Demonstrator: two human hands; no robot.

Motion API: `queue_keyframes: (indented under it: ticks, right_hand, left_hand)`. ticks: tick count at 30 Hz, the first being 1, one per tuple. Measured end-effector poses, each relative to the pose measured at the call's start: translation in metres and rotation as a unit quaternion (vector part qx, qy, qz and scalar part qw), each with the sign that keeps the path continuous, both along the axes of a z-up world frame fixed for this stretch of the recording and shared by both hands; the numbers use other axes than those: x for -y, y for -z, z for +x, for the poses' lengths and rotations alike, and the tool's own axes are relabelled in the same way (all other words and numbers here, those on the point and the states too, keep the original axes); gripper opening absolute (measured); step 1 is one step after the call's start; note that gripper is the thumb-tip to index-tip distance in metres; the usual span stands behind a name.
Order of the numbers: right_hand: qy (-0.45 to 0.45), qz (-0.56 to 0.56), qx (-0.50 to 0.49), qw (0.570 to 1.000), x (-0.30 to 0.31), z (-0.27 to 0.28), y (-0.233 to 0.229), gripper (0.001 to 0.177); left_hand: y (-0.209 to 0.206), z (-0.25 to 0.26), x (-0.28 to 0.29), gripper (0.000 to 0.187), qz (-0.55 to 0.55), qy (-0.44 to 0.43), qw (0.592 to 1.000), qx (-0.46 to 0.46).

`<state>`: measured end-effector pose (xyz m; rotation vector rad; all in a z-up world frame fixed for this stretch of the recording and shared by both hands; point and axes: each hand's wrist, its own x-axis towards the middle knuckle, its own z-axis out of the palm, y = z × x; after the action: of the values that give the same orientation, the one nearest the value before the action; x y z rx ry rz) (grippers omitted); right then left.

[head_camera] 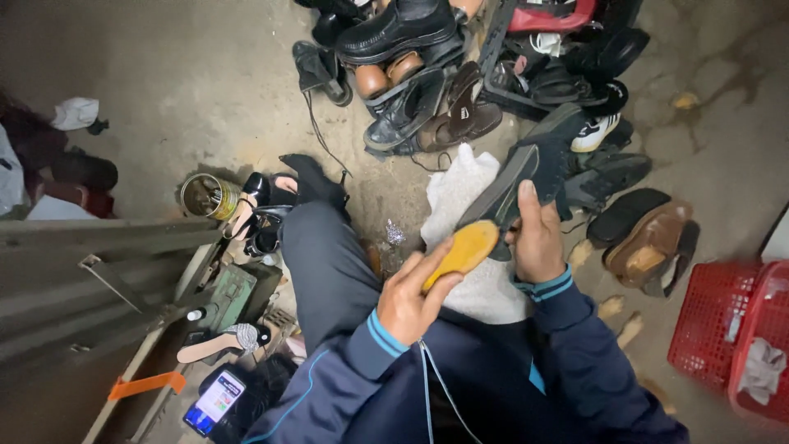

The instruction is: The person cleans a single black sneaker using a rubber mallet and a yellow brush. They repeatedly tap the shoe with the mallet and brush the upper and sole areas while sitting on the floor.

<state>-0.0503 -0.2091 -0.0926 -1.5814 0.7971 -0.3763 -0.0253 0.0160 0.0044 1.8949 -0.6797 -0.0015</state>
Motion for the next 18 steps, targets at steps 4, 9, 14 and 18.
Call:
queue_keyframes:
  ticks: [4, 9, 14, 18]
  right_hand:
    - [0.014, 0.038, 0.023, 0.999, 0.011, -0.006, 0.05, 0.061]
    - [0.021, 0.068, 0.051, 0.996, 0.014, 0.001, 0.053, 0.06]
    - [0.03, 0.075, 0.025, 0.996, 0.008, -0.003, 0.029, 0.057]
    - [-0.177, -0.18, 0.009, 0.968, -0.01, -0.011, -0.075, 0.049]
  left_hand:
    - [-0.009, 0.017, 0.008, 0.046, -0.003, -0.024, 1.0, 0.008]
    - [-0.011, 0.006, 0.009, 0.046, -0.004, -0.014, 1.0, 0.011]
    - [0.006, 0.005, -0.004, 0.047, 0.001, -0.007, 1.0, -0.001]
    - [-0.001, 0.02, 0.007, 0.048, -0.004, -0.017, 1.0, 0.017]
